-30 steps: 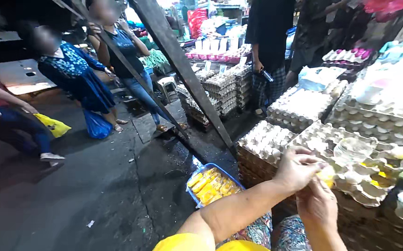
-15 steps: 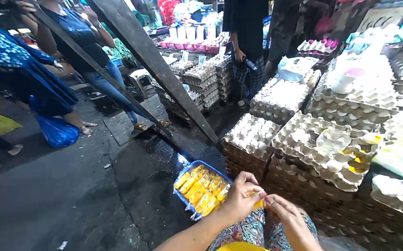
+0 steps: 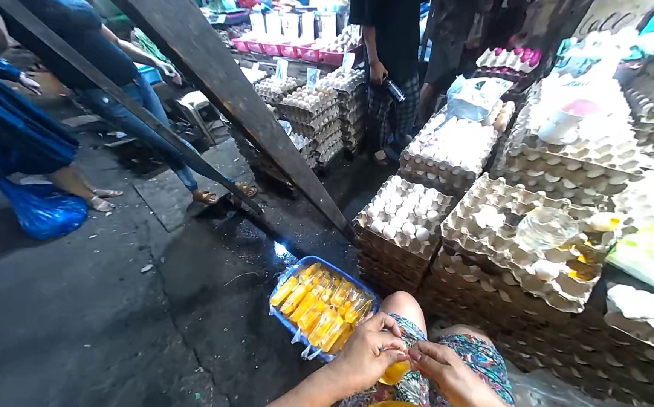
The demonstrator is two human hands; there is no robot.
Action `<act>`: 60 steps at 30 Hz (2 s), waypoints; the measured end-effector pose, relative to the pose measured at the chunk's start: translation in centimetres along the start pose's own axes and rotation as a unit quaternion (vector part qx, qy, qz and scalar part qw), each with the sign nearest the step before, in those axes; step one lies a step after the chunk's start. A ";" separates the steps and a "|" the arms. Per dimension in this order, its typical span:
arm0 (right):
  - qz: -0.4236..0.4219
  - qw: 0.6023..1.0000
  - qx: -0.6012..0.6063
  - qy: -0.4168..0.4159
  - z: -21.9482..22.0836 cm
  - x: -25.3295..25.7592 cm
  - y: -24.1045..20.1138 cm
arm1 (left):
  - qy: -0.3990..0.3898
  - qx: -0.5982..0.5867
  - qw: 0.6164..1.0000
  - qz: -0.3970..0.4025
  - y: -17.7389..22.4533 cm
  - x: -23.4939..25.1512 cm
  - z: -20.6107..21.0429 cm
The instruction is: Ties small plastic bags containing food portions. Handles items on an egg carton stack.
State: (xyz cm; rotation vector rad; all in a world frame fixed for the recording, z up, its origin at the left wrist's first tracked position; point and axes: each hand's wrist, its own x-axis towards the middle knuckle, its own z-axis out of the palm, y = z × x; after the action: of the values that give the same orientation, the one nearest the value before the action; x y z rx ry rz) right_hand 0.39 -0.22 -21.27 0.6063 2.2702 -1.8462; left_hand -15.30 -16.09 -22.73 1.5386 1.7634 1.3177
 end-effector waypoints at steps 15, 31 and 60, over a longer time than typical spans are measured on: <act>-0.155 0.955 -0.245 0.062 -0.2 -2.3 0.2 | -0.049 0.078 0.995 0.032 0.7 0.3 1.5; -0.334 0.926 -0.008 0.176 1.4 1.5 5.2 | -0.018 0.037 0.999 -0.020 0.4 0.4 1.1; -0.289 0.908 -0.167 0.254 2.2 0.3 3.6 | 0.049 0.045 0.998 -0.015 0.3 0.2 1.4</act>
State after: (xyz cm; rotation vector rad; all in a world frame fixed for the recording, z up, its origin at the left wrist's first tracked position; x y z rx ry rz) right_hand 1.24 -1.69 -25.13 0.4150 3.3182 -1.5411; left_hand -14.05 -15.44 -23.10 1.5125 1.9230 1.3351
